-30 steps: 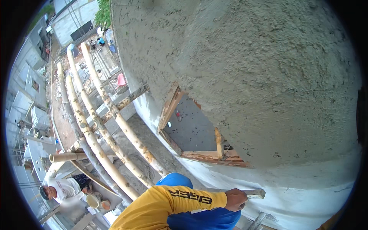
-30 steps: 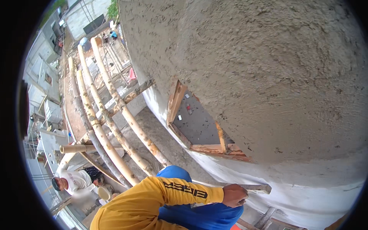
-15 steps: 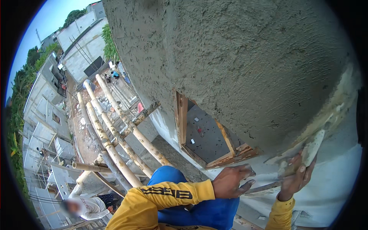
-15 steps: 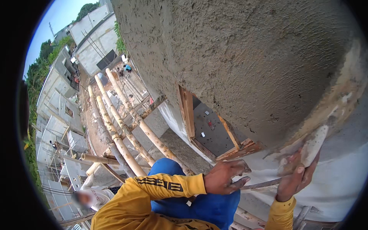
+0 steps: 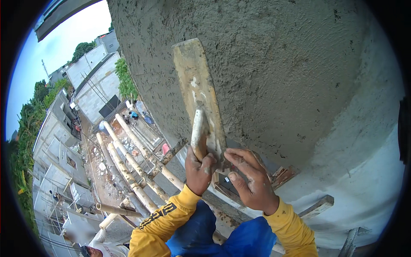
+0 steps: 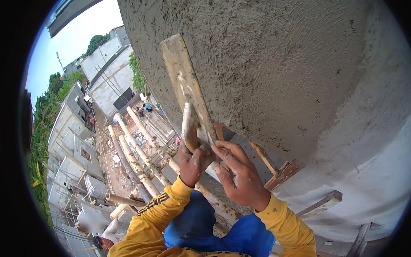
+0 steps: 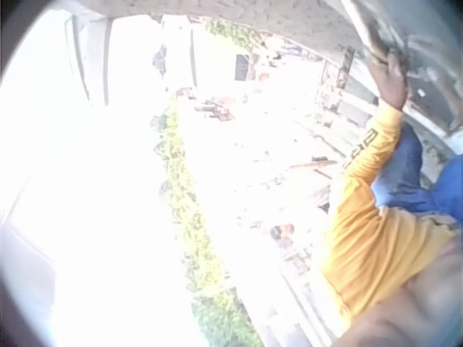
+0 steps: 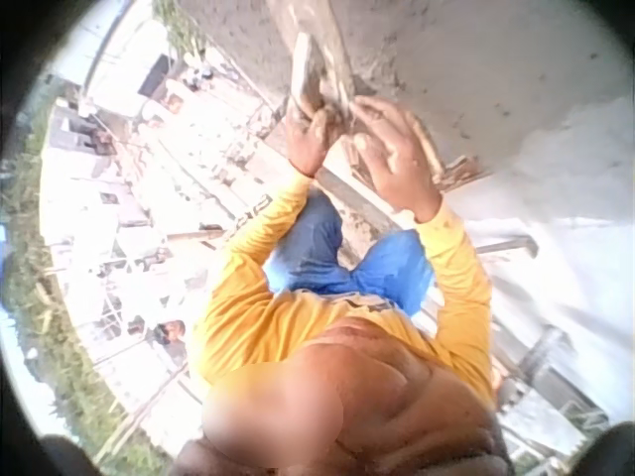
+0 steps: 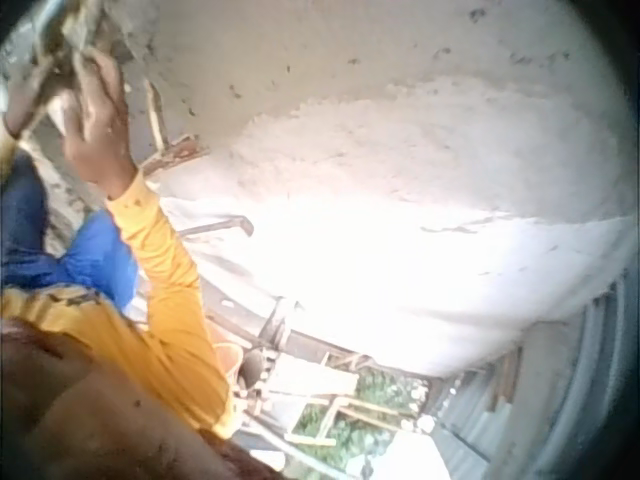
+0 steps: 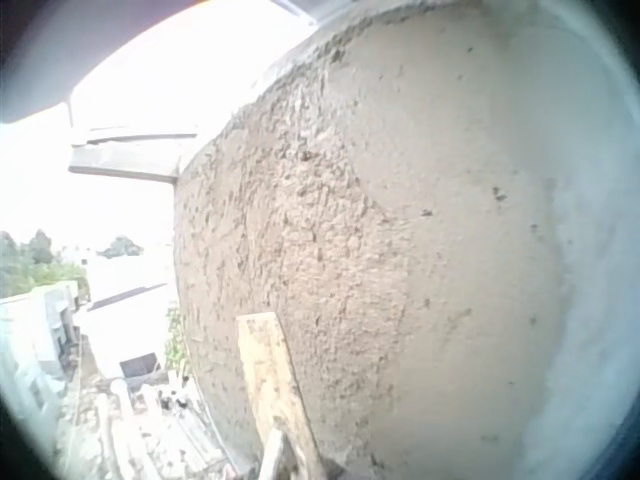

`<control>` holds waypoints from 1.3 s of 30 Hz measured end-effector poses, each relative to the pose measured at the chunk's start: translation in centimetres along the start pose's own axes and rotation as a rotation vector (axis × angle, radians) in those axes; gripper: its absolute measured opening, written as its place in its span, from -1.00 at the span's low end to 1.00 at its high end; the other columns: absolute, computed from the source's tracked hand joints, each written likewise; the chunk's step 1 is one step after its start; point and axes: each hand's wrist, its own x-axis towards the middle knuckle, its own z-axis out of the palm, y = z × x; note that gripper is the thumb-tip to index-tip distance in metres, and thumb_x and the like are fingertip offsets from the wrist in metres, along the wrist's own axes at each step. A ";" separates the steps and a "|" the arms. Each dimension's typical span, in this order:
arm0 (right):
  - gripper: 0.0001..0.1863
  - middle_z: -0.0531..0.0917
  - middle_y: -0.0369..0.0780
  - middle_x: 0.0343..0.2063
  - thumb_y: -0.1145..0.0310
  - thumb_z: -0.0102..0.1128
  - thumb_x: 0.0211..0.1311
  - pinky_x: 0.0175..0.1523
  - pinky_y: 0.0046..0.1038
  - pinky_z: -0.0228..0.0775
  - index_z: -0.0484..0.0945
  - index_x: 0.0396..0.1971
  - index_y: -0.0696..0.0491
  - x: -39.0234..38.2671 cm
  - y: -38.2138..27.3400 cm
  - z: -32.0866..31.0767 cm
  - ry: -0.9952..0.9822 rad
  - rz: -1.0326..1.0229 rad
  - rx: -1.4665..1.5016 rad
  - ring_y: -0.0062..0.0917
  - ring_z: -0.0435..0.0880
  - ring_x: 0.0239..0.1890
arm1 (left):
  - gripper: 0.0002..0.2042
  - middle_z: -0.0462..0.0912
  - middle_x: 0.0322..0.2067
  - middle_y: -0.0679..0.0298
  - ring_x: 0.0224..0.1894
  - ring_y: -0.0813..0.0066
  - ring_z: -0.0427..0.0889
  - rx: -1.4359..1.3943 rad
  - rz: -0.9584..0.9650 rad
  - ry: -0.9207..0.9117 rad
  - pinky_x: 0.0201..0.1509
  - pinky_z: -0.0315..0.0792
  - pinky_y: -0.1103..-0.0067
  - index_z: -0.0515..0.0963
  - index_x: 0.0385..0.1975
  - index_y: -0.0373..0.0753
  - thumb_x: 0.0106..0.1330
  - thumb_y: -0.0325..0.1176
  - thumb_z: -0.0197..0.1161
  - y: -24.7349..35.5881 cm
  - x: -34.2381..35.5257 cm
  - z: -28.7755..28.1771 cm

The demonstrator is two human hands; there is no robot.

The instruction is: The person mixes mortar in a bucket with a trowel, applies the mixture onto a wall, and smooths the plastered surface using a wooden float.

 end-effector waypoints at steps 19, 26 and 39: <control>-0.65 0.66 -0.10 -0.15 0.41 0.01 0.47 0.10 -0.47 0.47 0.46 0.12 0.31 -10.0 1.9 7.8 0.402 1.123 0.343 -0.51 0.63 -0.08 | -0.53 0.65 -0.17 0.03 -0.14 0.24 0.62 0.244 0.042 0.217 0.01 0.44 0.45 0.46 0.03 -0.40 0.43 -0.05 0.17 -27.0 17.0 -9.2; -0.64 0.68 -0.08 -0.15 0.38 0.01 0.47 0.03 -0.44 0.52 0.48 0.12 0.29 -9.6 2.6 10.1 0.369 1.206 0.400 -0.47 0.66 -0.13 | -0.53 0.60 0.01 -0.02 0.06 0.23 0.58 0.209 0.042 0.060 0.17 0.40 0.42 0.40 0.14 -0.44 0.47 -0.13 0.13 -21.7 21.1 -8.5; -0.55 0.68 -0.12 -0.16 0.24 -0.01 0.50 0.09 -0.43 0.49 0.45 0.18 0.26 -9.7 9.6 10.6 0.054 1.188 0.531 -0.51 0.66 -0.08 | -0.53 0.63 -0.08 -0.03 -0.06 0.16 0.63 0.324 0.382 0.104 0.06 0.43 0.41 0.42 0.11 -0.43 0.47 -0.10 0.13 -7.2 30.3 -4.7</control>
